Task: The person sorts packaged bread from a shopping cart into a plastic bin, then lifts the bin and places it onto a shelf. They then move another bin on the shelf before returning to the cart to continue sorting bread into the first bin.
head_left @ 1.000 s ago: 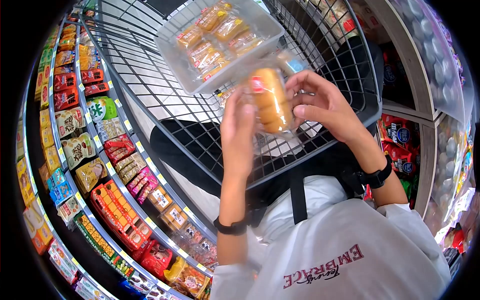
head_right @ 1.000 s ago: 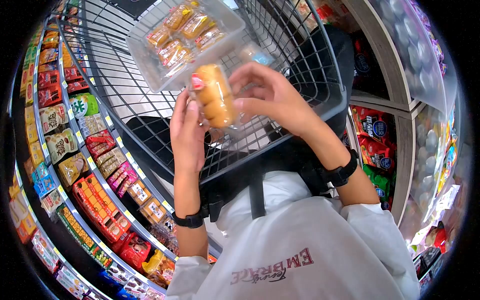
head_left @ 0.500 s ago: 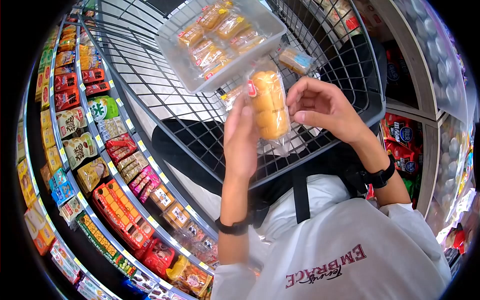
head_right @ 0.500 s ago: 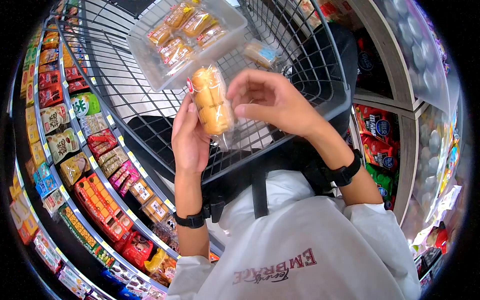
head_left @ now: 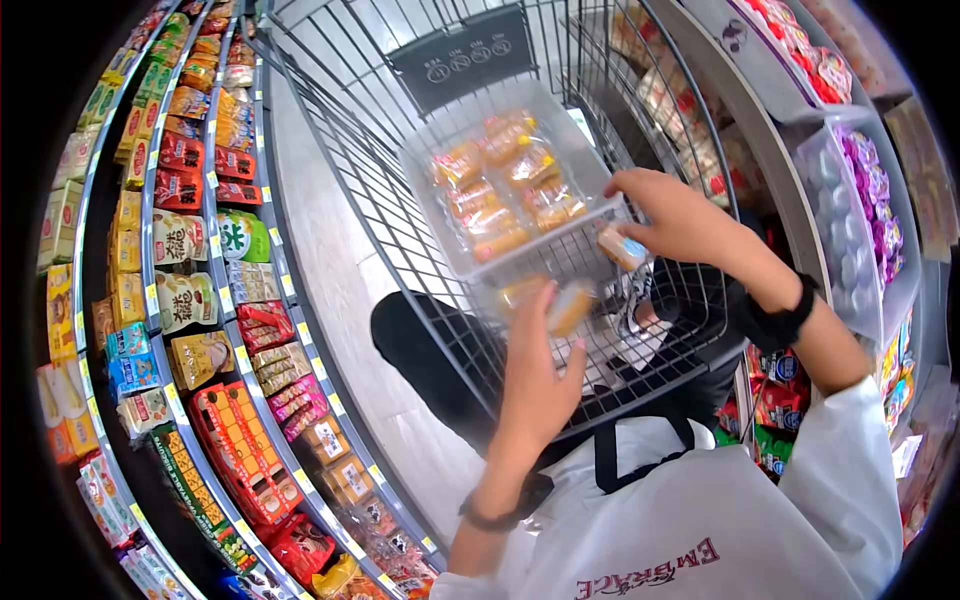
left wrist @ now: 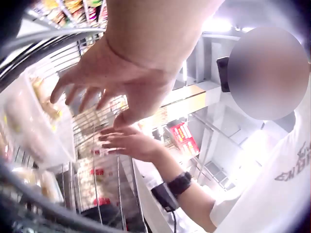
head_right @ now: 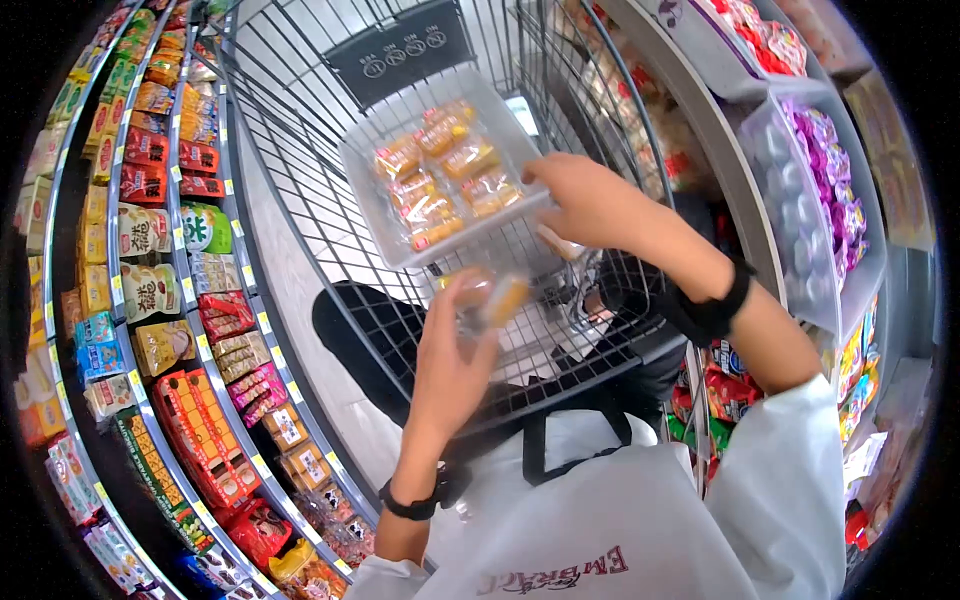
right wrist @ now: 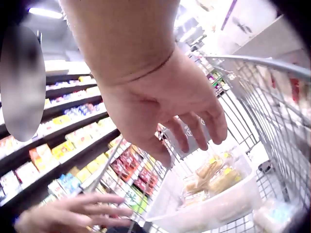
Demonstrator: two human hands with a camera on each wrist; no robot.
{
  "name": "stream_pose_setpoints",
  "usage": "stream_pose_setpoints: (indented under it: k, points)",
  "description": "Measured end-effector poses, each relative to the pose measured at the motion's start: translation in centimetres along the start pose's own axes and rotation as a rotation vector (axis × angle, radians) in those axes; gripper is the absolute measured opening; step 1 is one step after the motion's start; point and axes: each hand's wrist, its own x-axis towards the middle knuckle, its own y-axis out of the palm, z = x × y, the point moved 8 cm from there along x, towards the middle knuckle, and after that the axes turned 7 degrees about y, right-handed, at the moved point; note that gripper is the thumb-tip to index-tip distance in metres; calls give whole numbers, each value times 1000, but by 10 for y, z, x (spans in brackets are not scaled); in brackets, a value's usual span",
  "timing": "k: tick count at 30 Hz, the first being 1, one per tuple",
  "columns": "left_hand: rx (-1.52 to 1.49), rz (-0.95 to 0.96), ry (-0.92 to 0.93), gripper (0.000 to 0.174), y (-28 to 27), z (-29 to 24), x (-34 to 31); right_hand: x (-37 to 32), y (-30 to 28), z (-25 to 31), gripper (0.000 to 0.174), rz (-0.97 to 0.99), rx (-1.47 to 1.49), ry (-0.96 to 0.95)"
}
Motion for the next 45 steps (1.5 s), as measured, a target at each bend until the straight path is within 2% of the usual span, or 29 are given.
stream_pose_setpoints:
  k: [1, 3, 5, 6, 8, 9, 11, 12, 14, 15, 16, 18, 19, 21, 22, 23, 25, 27, 29, 31, 32, 34, 37, 39, 40, 41, 42, 44, 45]
  points:
    - [-17, 70, 77, 49, -13, -19, 10, 21, 10, 0, 40, -74, -248, -117]
    - [21, 111, 60, 45, -45, -31, 31, 72, 30, 0, 45, -36, -220, -66]
    - [91, 146, 23, 37, -64, -25, 50, 132, 46, -13, 55, -105, 5, -9]
    - [101, 142, 24, 37, -71, -24, 63, 151, 53, -14, 55, -108, 10, -18]
    - [205, 215, 51, 36, -77, -26, 93, 181, 65, -58, 65, -172, 417, 447]
    - [255, 256, 63, 37, -73, -17, 111, 201, 94, -82, 65, -176, 424, 444]
    - [272, 319, 145, 39, -60, 3, 152, 224, 164, -156, 85, -288, 802, 721]
    - [310, 431, 46, 43, -49, 27, 180, 224, 167, -157, 85, -285, 804, 723]
    - [504, 595, -125, 54, -30, 69, 232, 207, 175, -154, 101, -390, 860, 830]
    - [659, 644, -191, 62, -22, 86, 252, 203, 174, -141, 114, -337, 1000, 790]
    - [659, 644, -189, 62, -11, 103, 272, 207, 178, -145, 114, -339, 999, 789]
    - [823, 651, -226, 86, 4, 151, 297, 218, 181, -150, 115, -416, 825, 662]
    - [830, 665, -220, 86, 10, 162, 304, 218, 182, -149, 118, -357, 851, 725]
    - [711, 770, -230, 120, 19, 188, 315, 219, 175, -148, 122, -346, 983, 745]
    - [713, 786, -226, 120, 18, 215, 320, 219, 179, -150, 126, -325, 1107, 753]
    - [559, 770, -283, 127, 17, 250, 323, 223, 184, -156, 124, -322, 1106, 768]
    - [265, 764, -379, 135, 15, 255, 314, 223, 184, -152, 122, -249, 1178, 740]
    - [203, 773, -376, 133, 17, 258, 309, 229, 189, -151, 120, -179, 1252, 697]
    - [142, 782, -374, 131, 21, 261, 306, 237, 191, -156, 111, -257, 1277, 638]
    - [102, 701, -193, 137, 27, 263, 302, 230, 188, -148, 108, -218, 1362, 608]
    - [105, 697, -196, 137, 28, 267, 296, 229, 181, -140, 104, -182, 1433, 564]
    - [4, 607, -237, 117, 25, 258, 288, 226, 169, -135, 100, -179, 1400, 561]
    - [7, 480, -354, 121, 7, 232, 283, 213, 142, -117, 93, -180, 1379, 514]
    - [-13, 502, -312, 122, 6, 202, 285, 206, 118, -108, 90, -192, 1387, 460]
    - [-34, 514, -282, 122, 4, 196, 281, 206, 110, -104, 82, -143, 1405, 397]
    - [-173, 468, -211, 115, 7, 192, 278, 204, 106, -95, 75, -91, 1421, 327]
    - [-171, 448, -212, 115, 4, 186, 269, 198, 106, -88, 75, -76, 1414, 313]
    - [-267, 385, -285, 106, 1, 173, 260, 186, 101, -82, 64, -104, 1596, 329]
    - [-368, 342, -303, 93, 1, 165, 251, 174, 94, -74, 58, -99, 1590, 306]
